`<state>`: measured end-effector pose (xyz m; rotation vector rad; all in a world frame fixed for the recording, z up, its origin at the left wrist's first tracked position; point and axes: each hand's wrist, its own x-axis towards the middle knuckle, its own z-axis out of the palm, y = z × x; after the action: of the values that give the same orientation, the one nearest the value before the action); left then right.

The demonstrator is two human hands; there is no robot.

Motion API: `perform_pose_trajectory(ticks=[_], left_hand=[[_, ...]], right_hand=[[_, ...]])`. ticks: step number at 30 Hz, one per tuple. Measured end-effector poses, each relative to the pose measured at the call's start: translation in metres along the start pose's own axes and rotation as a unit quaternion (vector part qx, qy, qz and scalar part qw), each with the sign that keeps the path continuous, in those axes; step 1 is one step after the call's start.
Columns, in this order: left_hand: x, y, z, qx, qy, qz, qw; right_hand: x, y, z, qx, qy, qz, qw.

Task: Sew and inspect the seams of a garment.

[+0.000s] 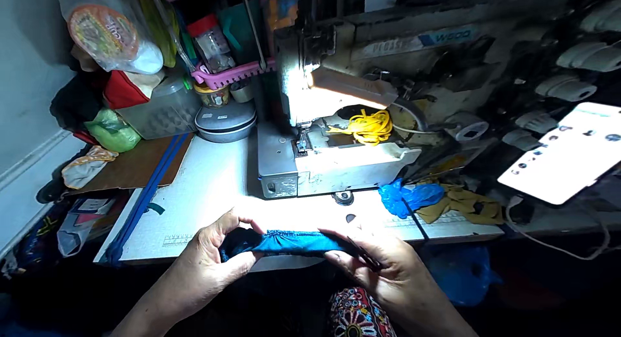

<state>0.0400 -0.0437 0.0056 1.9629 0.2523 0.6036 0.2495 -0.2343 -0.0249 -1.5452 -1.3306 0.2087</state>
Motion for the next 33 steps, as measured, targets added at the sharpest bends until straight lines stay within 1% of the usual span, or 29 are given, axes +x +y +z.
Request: perform_pose_trajectory(ticks=[2, 5, 7, 9, 12, 16, 18, 22, 25, 26, 27, 29, 30, 31, 32, 33], left_hand=[[0.0, 0.003, -0.002, 0.014, 0.005, 0.0, 1.0], [0.001, 0.001, -0.002, 0.055, 0.008, -0.003, 0.998], [0.002, -0.006, -0.001, 0.113, 0.023, 0.001, 0.993], [0.002, -0.013, 0.001, 0.134, 0.051, 0.007, 0.99], [0.001, -0.02, 0.005, 0.108, 0.077, 0.006, 0.991], [0.001, -0.022, 0.006, 0.08, 0.078, 0.041, 0.993], [0.002, -0.019, 0.004, 0.079, 0.068, 0.047, 0.993], [0.004, -0.017, 0.001, 0.084, 0.046, 0.027, 0.995], [0.008, -0.025, 0.008, 0.109, 0.092, 0.01, 0.99], [0.011, -0.026, 0.011, 0.096, 0.103, -0.001, 0.99], [0.014, -0.024, 0.015, 0.055, 0.109, -0.024, 0.992], [0.028, -0.015, 0.022, -0.06, 0.117, -0.101, 0.986], [0.038, -0.012, 0.023, -0.074, 0.12, -0.129, 0.982], [0.05, -0.01, 0.022, -0.046, 0.12, -0.141, 0.982], [0.064, -0.01, 0.02, 0.016, 0.114, -0.133, 0.984], [0.078, -0.01, 0.017, 0.099, 0.107, -0.099, 0.984]], right_hand=[[-0.001, 0.0, 0.001, -0.009, 0.019, -0.013, 1.0], [-0.002, 0.011, 0.011, -0.048, 0.064, -0.069, 0.994], [0.0, -0.002, 0.004, -0.03, 0.031, -0.047, 0.998], [0.002, -0.005, -0.002, -0.009, -0.006, -0.019, 1.0], [0.0, 0.01, -0.001, 0.032, -0.003, -0.011, 0.999], [0.0, 0.015, -0.005, 0.078, -0.005, -0.016, 0.997], [0.001, 0.014, -0.006, 0.089, -0.002, -0.011, 0.996], [0.001, 0.015, 0.001, 0.062, 0.022, -0.026, 0.998], [0.001, 0.02, 0.009, 0.045, 0.021, -0.038, 0.998], [0.002, 0.021, 0.012, 0.051, 0.021, -0.032, 0.998], [0.003, 0.02, 0.015, 0.06, 0.022, -0.019, 0.998], [0.006, 0.016, 0.019, 0.094, 0.019, 0.02, 0.995], [0.008, 0.014, 0.023, 0.116, 0.015, 0.045, 0.992], [0.01, 0.012, 0.027, 0.143, 0.007, 0.078, 0.987], [0.012, 0.011, 0.031, 0.164, -0.003, 0.119, 0.979], [0.016, 0.011, 0.034, 0.177, -0.015, 0.162, 0.971]])
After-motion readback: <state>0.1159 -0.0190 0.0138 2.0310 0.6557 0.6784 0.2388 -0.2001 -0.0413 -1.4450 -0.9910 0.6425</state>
